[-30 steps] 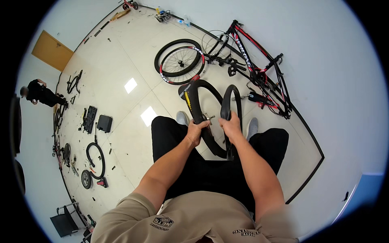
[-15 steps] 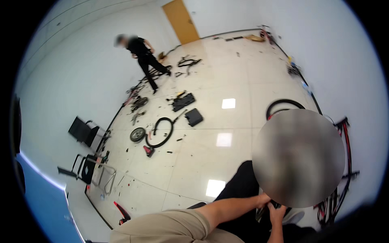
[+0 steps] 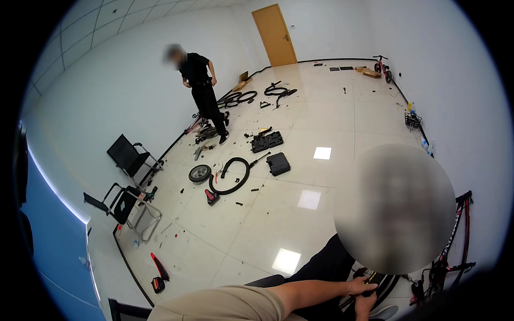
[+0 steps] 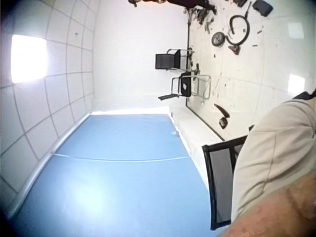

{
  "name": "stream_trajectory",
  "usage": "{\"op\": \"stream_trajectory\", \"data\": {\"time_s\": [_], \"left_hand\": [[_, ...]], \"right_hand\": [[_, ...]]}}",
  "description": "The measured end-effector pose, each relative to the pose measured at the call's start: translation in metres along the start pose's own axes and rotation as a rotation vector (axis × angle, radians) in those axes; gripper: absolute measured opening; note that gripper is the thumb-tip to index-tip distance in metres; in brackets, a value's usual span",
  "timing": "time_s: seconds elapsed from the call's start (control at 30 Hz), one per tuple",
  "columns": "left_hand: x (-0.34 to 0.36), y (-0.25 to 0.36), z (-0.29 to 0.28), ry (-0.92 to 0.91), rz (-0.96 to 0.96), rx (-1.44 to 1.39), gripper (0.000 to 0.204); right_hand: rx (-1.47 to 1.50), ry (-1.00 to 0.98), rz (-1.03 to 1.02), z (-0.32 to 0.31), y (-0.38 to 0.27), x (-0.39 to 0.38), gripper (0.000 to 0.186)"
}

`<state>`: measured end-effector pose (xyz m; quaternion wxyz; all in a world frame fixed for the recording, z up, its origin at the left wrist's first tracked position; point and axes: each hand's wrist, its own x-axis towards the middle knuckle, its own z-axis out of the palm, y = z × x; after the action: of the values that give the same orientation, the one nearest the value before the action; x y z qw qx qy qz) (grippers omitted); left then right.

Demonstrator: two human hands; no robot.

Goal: The person removes a bicycle tire from a wheel, then installs a new tire onto the same wheel. They manipulate the tire and rim by hand, seating the tire bead around the rim and adjusting it into place.

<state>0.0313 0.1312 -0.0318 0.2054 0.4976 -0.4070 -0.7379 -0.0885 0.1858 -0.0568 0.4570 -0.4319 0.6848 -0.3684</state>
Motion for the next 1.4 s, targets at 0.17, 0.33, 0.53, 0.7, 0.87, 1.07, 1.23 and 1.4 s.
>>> {"op": "stream_trajectory", "data": {"time_s": [0.17, 0.33, 0.53, 0.7, 0.87, 1.07, 1.23, 1.4], "left_hand": [[0.029, -0.016, 0.003, 0.039, 0.005, -0.005, 0.081], [0.034, -0.029, -0.004, 0.048, -0.051, 0.064, 0.088], [0.032, -0.015, -0.004, -0.147, -0.064, -0.012, 0.095], [0.021, -0.019, -0.002, -0.274, -0.012, -0.012, 0.105], [-0.002, -0.030, 0.026, 0.316, 0.372, 0.336, 0.073], [-0.063, 0.062, -0.005, 0.223, 0.585, -0.043, 0.059], [-0.114, 0.115, -0.067, 0.411, 0.737, -0.137, 0.050], [-0.160, 0.096, -0.112, 0.758, 0.705, 0.029, 0.048]], "right_hand": [[0.007, 0.053, -0.019, 0.003, 0.003, 0.013, 0.053], [-0.214, 0.135, 0.107, 0.012, -0.008, 0.007, 0.046], [-0.270, 0.277, 0.055, 0.008, 0.011, 0.009, 0.038], [-0.265, 0.241, 0.058, 0.000, 0.007, 0.000, 0.039], [-0.242, 0.212, 0.039, -0.007, 0.017, 0.013, 0.041], [-0.175, 0.183, 0.037, -0.013, 0.027, 0.019, 0.043], [-0.361, 0.197, 0.084, -0.015, -0.008, 0.010, 0.045], [-0.316, 0.212, 0.106, -0.018, -0.026, -0.003, 0.047]]}}
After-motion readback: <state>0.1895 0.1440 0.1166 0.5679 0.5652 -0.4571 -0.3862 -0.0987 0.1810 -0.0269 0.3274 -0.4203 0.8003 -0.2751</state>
